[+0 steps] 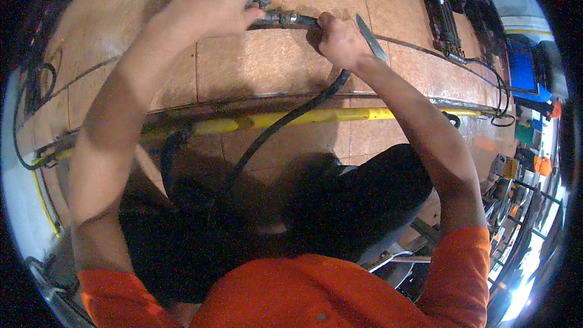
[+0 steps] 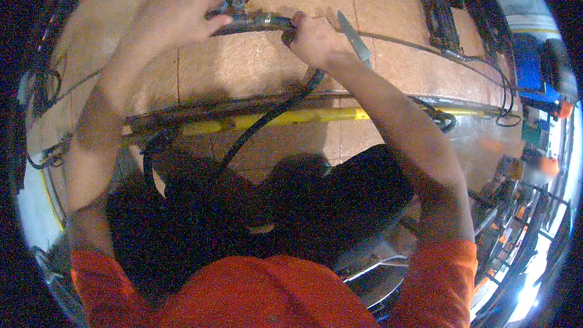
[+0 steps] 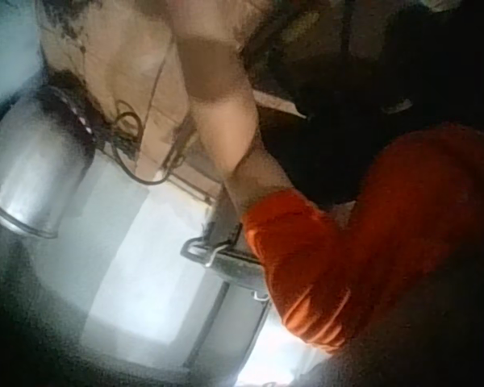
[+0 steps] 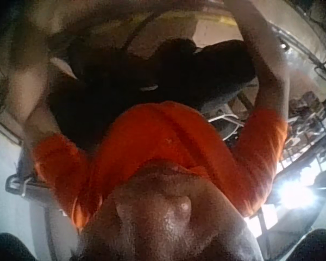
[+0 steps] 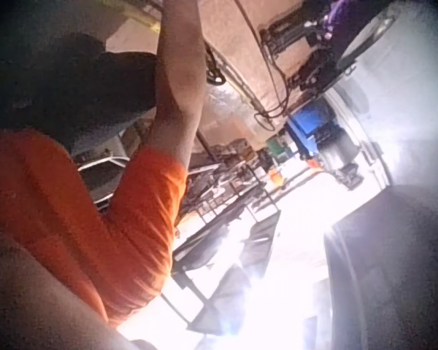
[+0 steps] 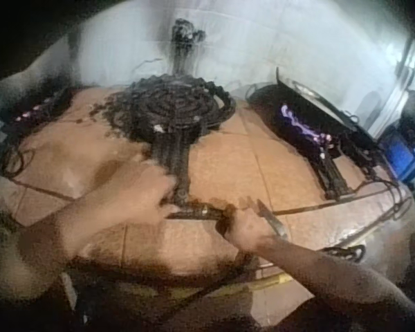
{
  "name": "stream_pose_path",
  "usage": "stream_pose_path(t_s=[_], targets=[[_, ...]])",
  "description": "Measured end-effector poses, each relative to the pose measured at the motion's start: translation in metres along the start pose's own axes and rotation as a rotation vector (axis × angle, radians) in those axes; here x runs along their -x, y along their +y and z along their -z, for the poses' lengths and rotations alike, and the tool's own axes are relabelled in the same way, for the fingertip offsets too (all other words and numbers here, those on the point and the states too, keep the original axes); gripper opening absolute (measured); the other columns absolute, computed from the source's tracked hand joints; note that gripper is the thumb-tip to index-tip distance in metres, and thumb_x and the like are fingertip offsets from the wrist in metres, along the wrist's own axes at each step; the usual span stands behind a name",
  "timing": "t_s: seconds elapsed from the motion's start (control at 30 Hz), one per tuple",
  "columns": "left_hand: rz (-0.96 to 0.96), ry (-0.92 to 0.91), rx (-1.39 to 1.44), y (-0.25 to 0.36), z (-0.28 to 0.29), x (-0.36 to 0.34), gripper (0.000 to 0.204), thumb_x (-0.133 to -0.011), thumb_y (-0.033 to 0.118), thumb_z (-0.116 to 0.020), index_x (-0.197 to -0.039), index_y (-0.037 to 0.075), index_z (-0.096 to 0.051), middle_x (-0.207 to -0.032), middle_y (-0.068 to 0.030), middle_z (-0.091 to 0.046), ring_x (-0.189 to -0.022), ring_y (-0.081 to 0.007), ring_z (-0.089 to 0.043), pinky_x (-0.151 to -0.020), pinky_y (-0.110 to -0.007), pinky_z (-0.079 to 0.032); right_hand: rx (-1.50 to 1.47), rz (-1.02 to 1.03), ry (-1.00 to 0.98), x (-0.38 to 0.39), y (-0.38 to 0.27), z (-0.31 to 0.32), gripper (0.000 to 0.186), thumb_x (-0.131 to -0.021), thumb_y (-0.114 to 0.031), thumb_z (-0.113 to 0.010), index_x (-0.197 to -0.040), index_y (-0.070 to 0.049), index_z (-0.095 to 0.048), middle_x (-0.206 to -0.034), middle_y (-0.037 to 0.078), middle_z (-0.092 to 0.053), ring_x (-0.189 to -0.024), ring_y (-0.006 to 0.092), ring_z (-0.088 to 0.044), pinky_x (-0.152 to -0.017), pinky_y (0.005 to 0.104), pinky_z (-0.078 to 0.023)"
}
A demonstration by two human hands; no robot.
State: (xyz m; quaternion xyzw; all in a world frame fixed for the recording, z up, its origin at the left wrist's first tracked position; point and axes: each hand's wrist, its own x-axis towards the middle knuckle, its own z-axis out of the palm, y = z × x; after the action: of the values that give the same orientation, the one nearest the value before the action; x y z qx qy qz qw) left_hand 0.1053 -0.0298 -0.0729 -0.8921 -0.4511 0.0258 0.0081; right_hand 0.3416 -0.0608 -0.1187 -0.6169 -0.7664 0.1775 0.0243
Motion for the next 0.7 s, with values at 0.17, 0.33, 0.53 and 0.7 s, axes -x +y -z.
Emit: stream_pose_path(t_s=[0.17,0.33,0.53,0.7], targets=[[-0.272,0.446,0.094,-0.006,-0.090,-0.019,0.046,-0.077,0.041,-0.070,-0.115,0.015,-0.062,-0.130,-0.0080,-0.050,-0.133,-0.0291,-0.034,-0.106,-0.053,-0.030,0.024,0.023,0.058,-0.008,0.012,-0.014,0.024,-0.085,-0.019,-0.058,-0.098,0.001,-0.058,-0.076,0.028,-0.063,-0.074,0.0430,-0.064,-0.069,0.0497,-0.052],[-0.229,0.467,0.142,0.009,-0.097,-0.030,0.040,-0.079,0.039,-0.068,-0.110,0.014,-0.064,-0.124,-0.0076,-0.055,-0.129,-0.0272,-0.040,-0.106,-0.052,-0.030,0.055,0.072,0.105,-0.010,0.019,-0.017,0.022,-0.084,-0.017,-0.058,-0.096,0.001,-0.056,-0.073,0.027,-0.063,-0.072,0.0422,-0.064,-0.066,0.0496,-0.052],[-0.266,0.611,0.177,0.020,-0.115,-0.039,0.030,-0.080,0.033,-0.067,-0.097,0.008,-0.067,-0.105,-0.0085,-0.064,-0.116,-0.0260,-0.052,-0.106,-0.049,-0.032,0.183,0.037,0.065,-0.008,0.024,-0.022,0.029,-0.085,-0.025,-0.052,-0.098,0.001,-0.055,-0.078,0.026,-0.066,-0.073,0.0415,-0.067,-0.068,0.0502,-0.056],[-0.313,0.596,0.216,0.013,-0.108,-0.039,0.023,-0.081,0.024,-0.065,-0.094,0.005,-0.067,-0.101,-0.0094,-0.065,-0.110,-0.0264,-0.055,-0.105,-0.046,-0.035,0.212,0.061,0.124,-0.003,0.022,-0.028,0.029,-0.085,-0.025,-0.052,-0.100,0.000,-0.055,-0.080,0.025,-0.066,-0.075,0.0399,-0.067,-0.069,0.0502,-0.056]])
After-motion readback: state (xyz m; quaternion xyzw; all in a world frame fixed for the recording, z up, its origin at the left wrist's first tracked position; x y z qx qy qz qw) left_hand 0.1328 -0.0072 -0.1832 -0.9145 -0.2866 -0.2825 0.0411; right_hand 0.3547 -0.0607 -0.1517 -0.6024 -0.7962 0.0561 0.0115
